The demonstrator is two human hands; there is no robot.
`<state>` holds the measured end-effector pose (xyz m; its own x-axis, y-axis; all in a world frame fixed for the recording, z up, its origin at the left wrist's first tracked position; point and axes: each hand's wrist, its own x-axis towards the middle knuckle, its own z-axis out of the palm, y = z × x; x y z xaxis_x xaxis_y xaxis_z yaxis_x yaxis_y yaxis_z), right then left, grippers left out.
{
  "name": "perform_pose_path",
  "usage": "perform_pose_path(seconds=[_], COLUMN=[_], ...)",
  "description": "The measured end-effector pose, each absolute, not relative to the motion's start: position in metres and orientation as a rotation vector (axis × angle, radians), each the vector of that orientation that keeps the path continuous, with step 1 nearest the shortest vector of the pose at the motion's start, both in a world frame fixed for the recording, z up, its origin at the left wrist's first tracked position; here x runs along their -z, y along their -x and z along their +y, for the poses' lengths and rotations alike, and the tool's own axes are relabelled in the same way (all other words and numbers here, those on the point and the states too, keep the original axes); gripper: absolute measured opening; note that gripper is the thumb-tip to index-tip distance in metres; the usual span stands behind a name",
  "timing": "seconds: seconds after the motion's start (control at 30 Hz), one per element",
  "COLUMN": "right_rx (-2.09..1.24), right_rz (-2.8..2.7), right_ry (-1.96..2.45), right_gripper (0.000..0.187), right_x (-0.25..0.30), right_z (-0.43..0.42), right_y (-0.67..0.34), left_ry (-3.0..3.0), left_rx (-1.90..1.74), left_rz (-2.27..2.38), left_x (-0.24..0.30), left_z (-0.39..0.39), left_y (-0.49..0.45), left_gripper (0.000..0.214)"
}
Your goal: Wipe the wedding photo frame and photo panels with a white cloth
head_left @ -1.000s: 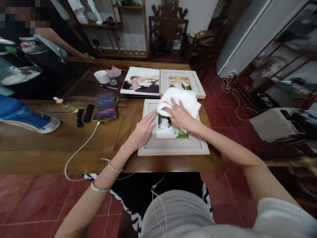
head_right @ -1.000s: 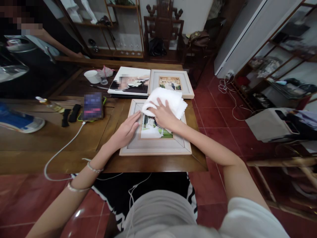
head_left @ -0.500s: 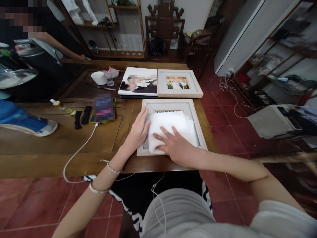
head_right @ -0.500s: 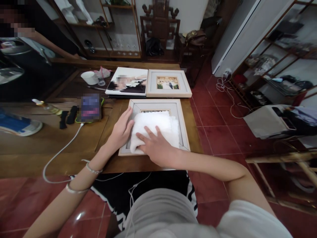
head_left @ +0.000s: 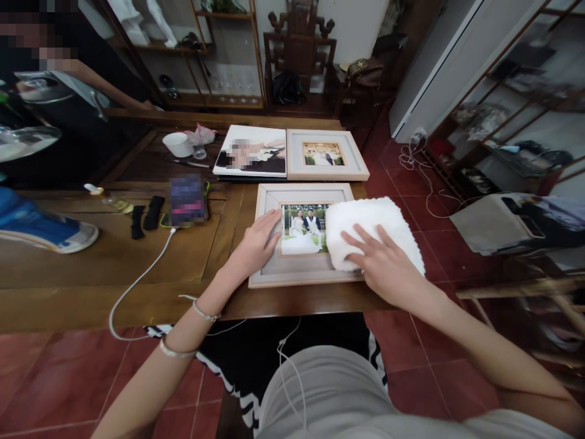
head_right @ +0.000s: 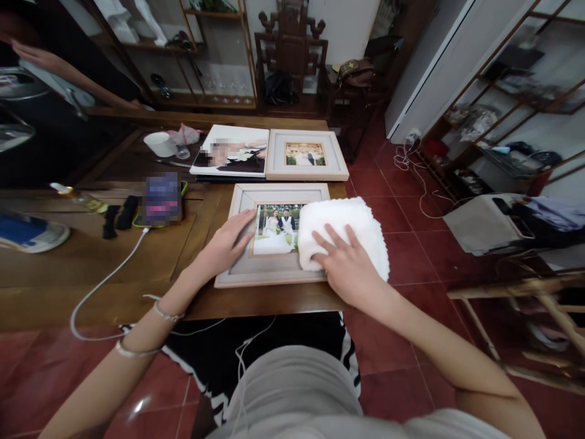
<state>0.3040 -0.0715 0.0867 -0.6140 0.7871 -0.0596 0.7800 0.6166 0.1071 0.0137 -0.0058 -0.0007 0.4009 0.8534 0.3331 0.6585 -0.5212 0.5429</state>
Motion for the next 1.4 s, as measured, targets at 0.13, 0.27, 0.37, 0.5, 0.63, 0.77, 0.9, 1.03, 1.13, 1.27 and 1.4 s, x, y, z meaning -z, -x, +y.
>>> perform_pose_path(seconds=[0.13, 0.27, 0.37, 0.5, 0.63, 0.77, 0.9, 1.03, 1.13, 1.27, 1.4], right_rx=[-0.175, -0.163, -0.156, -0.119, -0.188, -0.257, -0.279, -0.283, -0.260, -0.037, 0.249], right_rz=[2.759, 2.879, 3.077, 3.145, 3.099, 2.973, 2.809, 2.731, 2.723, 2.682, 2.689], right_ry=[-1.548, -1.702, -1.338, -0.845, -0.987, -1.147, -1.335, -1.375, -1.312, -1.251, -1.121], right_gripper=[0.052, 0.054, 0.063, 0.060, 0.060, 0.057, 0.053, 0.052, 0.051, 0.049, 0.055], right_x=[-0.089, -0.087, -0.080, -0.066, -0.059, -0.068, -0.083, -0.093, -0.097, -0.107, -0.126], right_z=[-0.023, 0.032, 0.059, 0.073, 0.071, 0.064, 0.057, 0.044, 0.022, -0.024, -0.064], right_y=[-0.305, -0.282, -0.248, -0.209, -0.206, -0.237, -0.280, -0.305, -0.306, -0.304, -0.313], left_ry=[-2.342, -2.339, -2.345, -2.341, -2.332, -2.324, -2.326, -2.326, -2.331, -2.332, -2.333], left_rx=[-0.825, -0.857, -0.902, -0.954, -0.978, -0.978, -0.974, -0.997, -1.006, -0.997, -0.997], left_rz=[1.319, 1.303, 1.273, 1.278, 1.278, 1.296, 1.316, 1.324, 1.312, 1.324, 1.338], left_x=[0.002, 0.003, 0.002, -0.001, -0.002, 0.000, 0.001, 0.001, 0.001, 0.000, 0.001], left_z=[-0.004, -0.004, -0.003, -0.003, -0.003, -0.003, -0.003, -0.003, -0.004, -0.004, -0.004], left_y=[-0.013, -0.013, -0.013, -0.013, -0.014, -0.014, -0.014, -0.015, -0.014, -0.014, -0.015], left_gripper=[0.048, 0.046, 0.045, 0.041, 0.041, 0.043, 0.043, 0.041, 0.041, 0.040, 0.040])
